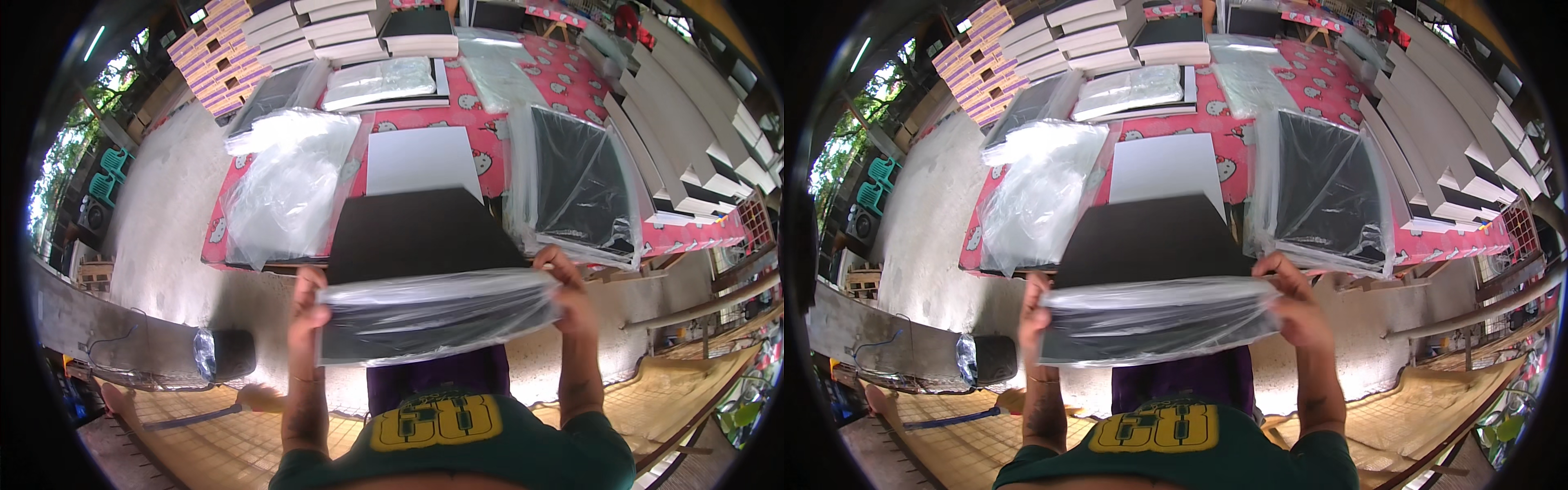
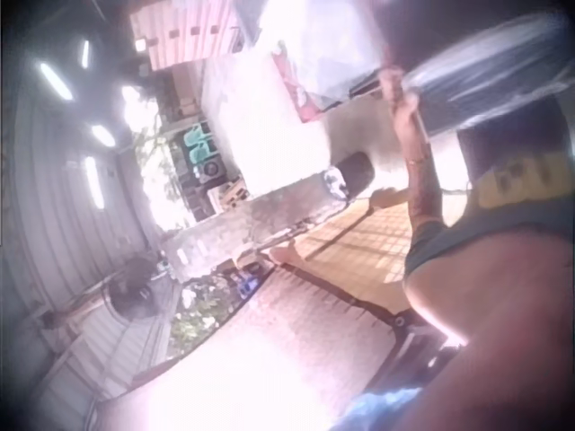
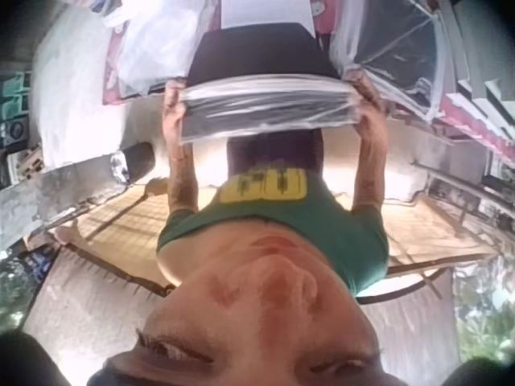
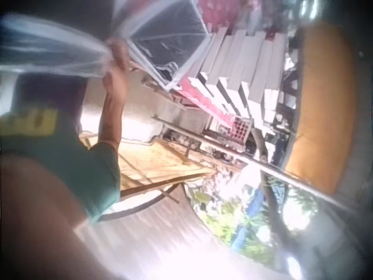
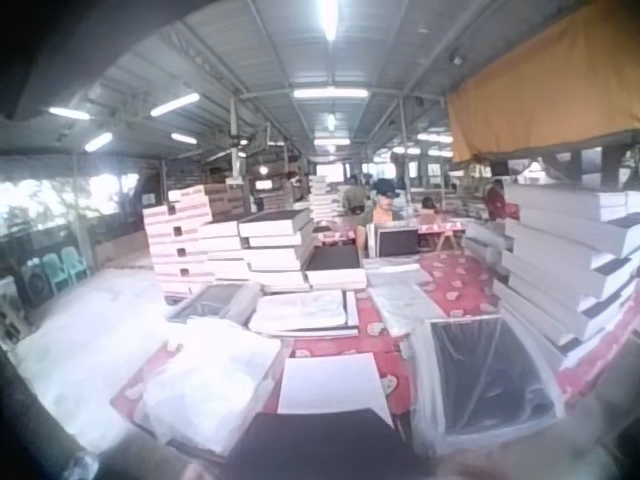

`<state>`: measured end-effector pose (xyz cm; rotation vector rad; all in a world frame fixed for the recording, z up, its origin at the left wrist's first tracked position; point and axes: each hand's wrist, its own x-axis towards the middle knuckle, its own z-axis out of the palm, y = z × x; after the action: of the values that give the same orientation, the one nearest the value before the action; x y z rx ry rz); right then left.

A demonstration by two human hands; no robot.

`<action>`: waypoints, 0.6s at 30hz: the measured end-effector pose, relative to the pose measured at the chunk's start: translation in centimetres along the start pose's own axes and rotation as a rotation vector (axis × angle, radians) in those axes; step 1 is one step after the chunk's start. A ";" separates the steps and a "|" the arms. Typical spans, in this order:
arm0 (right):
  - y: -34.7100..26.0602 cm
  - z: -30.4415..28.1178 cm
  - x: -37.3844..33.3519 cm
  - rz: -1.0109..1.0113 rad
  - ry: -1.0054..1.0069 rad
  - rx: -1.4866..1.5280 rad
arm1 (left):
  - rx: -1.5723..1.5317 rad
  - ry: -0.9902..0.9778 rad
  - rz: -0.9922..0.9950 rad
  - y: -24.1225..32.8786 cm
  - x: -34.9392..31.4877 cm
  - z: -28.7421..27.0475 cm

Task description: The person places black albums into plastic sleeves and then stacks the sleeved albums on a table.

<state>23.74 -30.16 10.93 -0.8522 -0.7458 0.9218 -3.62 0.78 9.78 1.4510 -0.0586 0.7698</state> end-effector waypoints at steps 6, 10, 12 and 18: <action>-6.3 4.4 11.1 -0.262 0.172 0.378 | -0.713 0.288 0.014 5.1 10.2 2.2; 1.9 -2.8 16.0 -0.024 0.274 0.424 | -0.780 0.355 -0.115 -2.3 11.1 -1.7; 7.8 -6.6 13.6 0.029 0.298 0.396 | -0.757 0.299 -0.223 -7.4 8.1 -3.0; 11.4 -1.9 10.8 0.079 0.576 -0.155 | -0.366 0.598 -0.495 -8.5 1.7 -2.4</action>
<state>25.68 -17.14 2.15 -1.2210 -0.2847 0.6415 0.96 4.26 2.90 0.7949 0.5697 0.7047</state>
